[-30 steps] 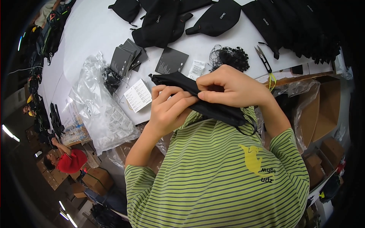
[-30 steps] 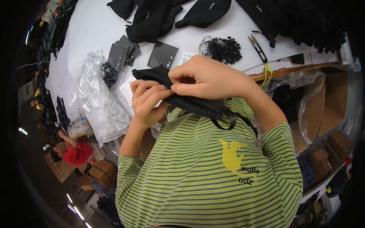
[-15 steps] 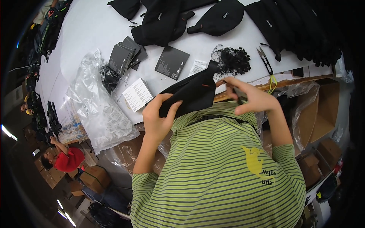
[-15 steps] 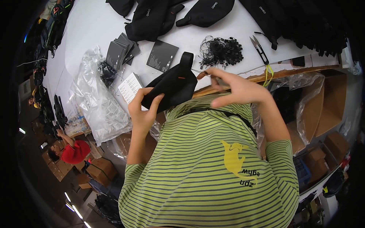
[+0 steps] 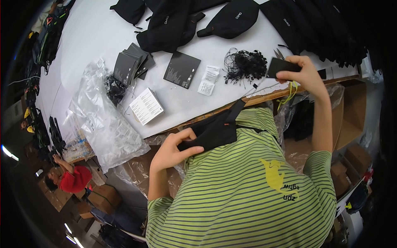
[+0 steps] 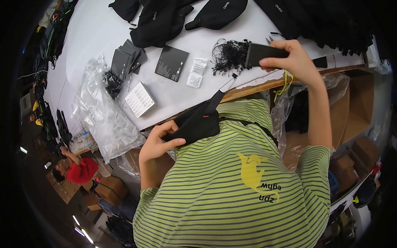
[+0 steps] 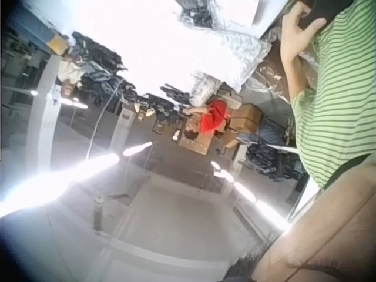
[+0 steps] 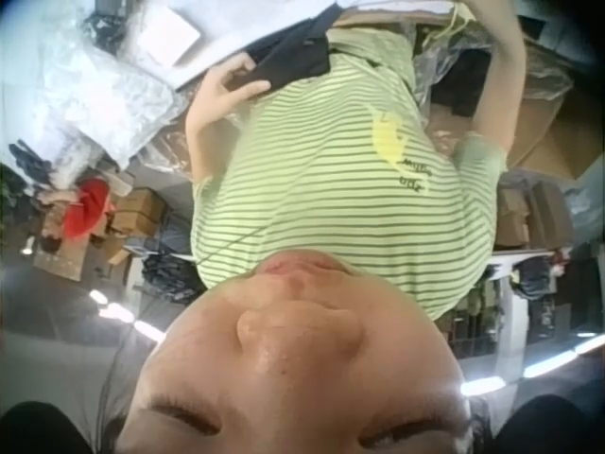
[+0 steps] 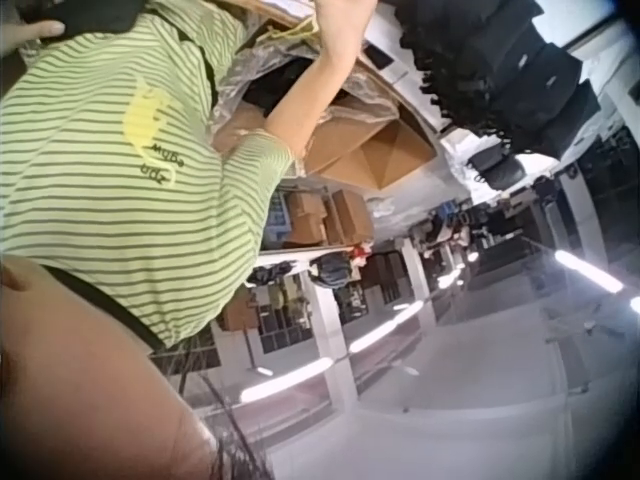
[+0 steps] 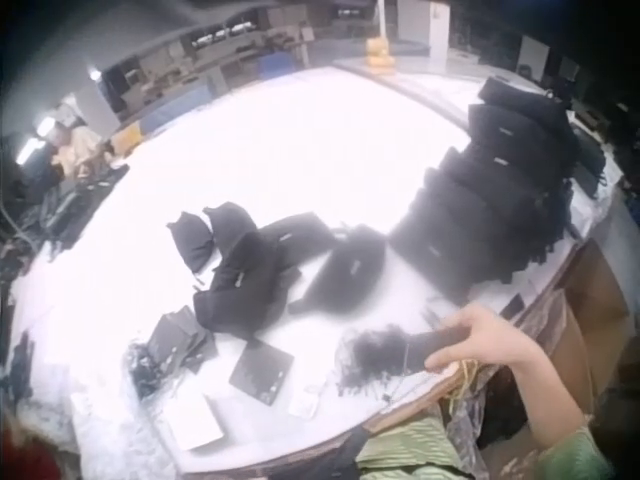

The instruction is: The recorder is packing small items and instructions into black zippered pouches.

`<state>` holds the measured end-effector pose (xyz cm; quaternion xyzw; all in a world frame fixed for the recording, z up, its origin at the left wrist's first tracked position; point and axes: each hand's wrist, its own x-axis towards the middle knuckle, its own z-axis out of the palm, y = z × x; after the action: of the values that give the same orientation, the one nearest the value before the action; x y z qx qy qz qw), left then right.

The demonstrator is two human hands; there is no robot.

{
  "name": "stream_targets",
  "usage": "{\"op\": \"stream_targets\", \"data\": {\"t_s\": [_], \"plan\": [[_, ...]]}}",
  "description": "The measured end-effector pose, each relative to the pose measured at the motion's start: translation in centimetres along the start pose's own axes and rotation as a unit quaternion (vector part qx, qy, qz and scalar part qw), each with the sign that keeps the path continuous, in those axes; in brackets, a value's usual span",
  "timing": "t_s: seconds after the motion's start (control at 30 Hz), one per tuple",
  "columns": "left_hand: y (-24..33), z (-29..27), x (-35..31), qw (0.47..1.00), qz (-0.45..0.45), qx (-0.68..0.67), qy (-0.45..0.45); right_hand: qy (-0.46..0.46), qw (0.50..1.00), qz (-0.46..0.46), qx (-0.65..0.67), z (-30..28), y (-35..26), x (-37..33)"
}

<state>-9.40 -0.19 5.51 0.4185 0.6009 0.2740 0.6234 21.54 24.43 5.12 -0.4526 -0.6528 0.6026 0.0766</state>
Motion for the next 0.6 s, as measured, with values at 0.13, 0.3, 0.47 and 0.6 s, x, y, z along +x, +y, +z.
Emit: {"op": "stream_targets", "data": {"t_s": [0.13, 0.3, 0.47, 0.6], "plan": [[0.8, -0.1, 0.6, 0.996, -0.012, 0.0, -0.085, 0.044, 0.982, -0.028, 0.183, 1.7, 2.6, 1.7], [1.1, 0.3, 0.5, 0.996, 0.002, 0.002, -0.085, 0.174, 0.768, -0.003, 0.616, 8.2, 0.7, 3.6], [1.7, 0.4, 0.7, 0.996, -0.003, 0.025, -0.09, 0.005, 0.617, 0.1, 0.781, 13.8, 0.8, 5.1], [1.5, 0.6, 0.5, 0.997, -0.009, 0.011, -0.081, -0.069, 0.638, 0.105, 0.76, 14.8, 0.5, 5.4]]}}
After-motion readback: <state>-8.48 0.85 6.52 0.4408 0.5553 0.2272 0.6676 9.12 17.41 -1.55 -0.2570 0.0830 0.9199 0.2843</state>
